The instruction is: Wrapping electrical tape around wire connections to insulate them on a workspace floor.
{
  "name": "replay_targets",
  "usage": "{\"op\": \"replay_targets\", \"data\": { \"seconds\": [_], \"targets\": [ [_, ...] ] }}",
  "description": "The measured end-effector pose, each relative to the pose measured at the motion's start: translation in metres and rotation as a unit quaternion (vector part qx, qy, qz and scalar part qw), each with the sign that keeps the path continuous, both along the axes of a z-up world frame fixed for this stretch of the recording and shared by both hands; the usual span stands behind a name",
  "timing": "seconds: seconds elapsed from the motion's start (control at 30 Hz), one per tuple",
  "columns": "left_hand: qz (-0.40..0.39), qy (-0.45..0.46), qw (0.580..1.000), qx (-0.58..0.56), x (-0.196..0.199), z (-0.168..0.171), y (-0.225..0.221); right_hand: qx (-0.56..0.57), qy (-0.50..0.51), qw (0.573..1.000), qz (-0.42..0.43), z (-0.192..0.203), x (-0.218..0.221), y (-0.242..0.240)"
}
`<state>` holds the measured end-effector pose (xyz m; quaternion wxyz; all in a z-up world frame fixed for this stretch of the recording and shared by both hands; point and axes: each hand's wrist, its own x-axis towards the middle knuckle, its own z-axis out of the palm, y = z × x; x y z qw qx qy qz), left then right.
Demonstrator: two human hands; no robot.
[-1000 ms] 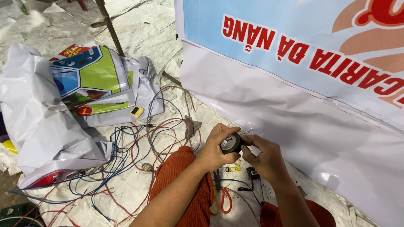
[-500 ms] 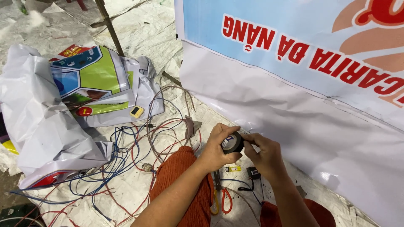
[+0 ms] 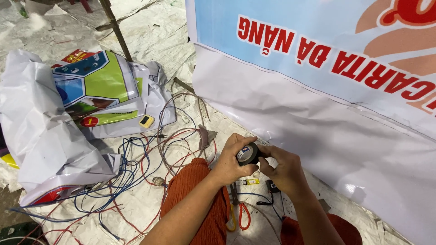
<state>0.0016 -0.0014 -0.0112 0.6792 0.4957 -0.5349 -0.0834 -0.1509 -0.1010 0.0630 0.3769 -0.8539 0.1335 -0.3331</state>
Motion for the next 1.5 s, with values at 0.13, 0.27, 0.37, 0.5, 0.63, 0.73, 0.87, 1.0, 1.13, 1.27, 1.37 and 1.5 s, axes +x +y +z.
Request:
{"op": "replay_targets", "data": {
  "seconds": [0.13,0.27,0.37,0.5,0.63,0.73,0.87,1.0,1.13,1.27,1.37,1.5],
  "targets": [
    [0.002,-0.007,1.000,0.003,-0.003,0.002,0.002,-0.011,-0.002,1.000,-0.016,-0.009,0.001,-0.006],
    [-0.011,0.012,1.000,0.013,-0.001,0.009,0.003,0.028,-0.005,0.999,0.025,-0.012,-0.001,-0.014],
    [-0.018,0.026,0.999,0.009,0.002,0.002,0.002,0.025,-0.006,0.999,0.038,-0.005,-0.003,-0.009],
    [-0.011,0.023,1.000,0.005,0.001,0.006,0.003,-0.013,-0.002,1.000,0.026,0.000,-0.003,-0.005],
    [-0.006,0.001,1.000,0.010,0.001,0.008,0.007,-0.020,-0.006,1.000,0.018,-0.004,-0.002,-0.006],
    [-0.009,0.000,1.000,0.015,0.001,0.009,0.007,-0.023,-0.005,1.000,0.009,-0.006,-0.001,-0.008],
    [-0.015,0.006,1.000,0.001,0.005,0.005,0.003,-0.014,-0.018,0.999,0.025,0.000,0.000,-0.001],
    [-0.007,0.002,1.000,0.001,0.004,0.005,0.003,-0.053,-0.018,0.998,0.016,-0.002,0.000,0.000],
    [-0.014,0.002,1.000,0.009,0.007,0.003,0.005,-0.088,-0.043,0.995,0.013,-0.005,0.003,0.001],
    [-0.061,0.032,0.998,0.015,0.003,0.004,0.008,-0.121,-0.073,0.990,-0.023,-0.010,0.005,0.000],
    [-0.102,0.081,0.991,-0.019,0.000,0.040,0.010,-0.015,-0.102,0.994,0.025,-0.012,0.009,0.003],
    [-0.173,0.224,0.957,-0.058,0.000,0.045,0.022,0.022,-0.125,0.990,0.067,-0.010,0.011,0.013]
  ]
}}
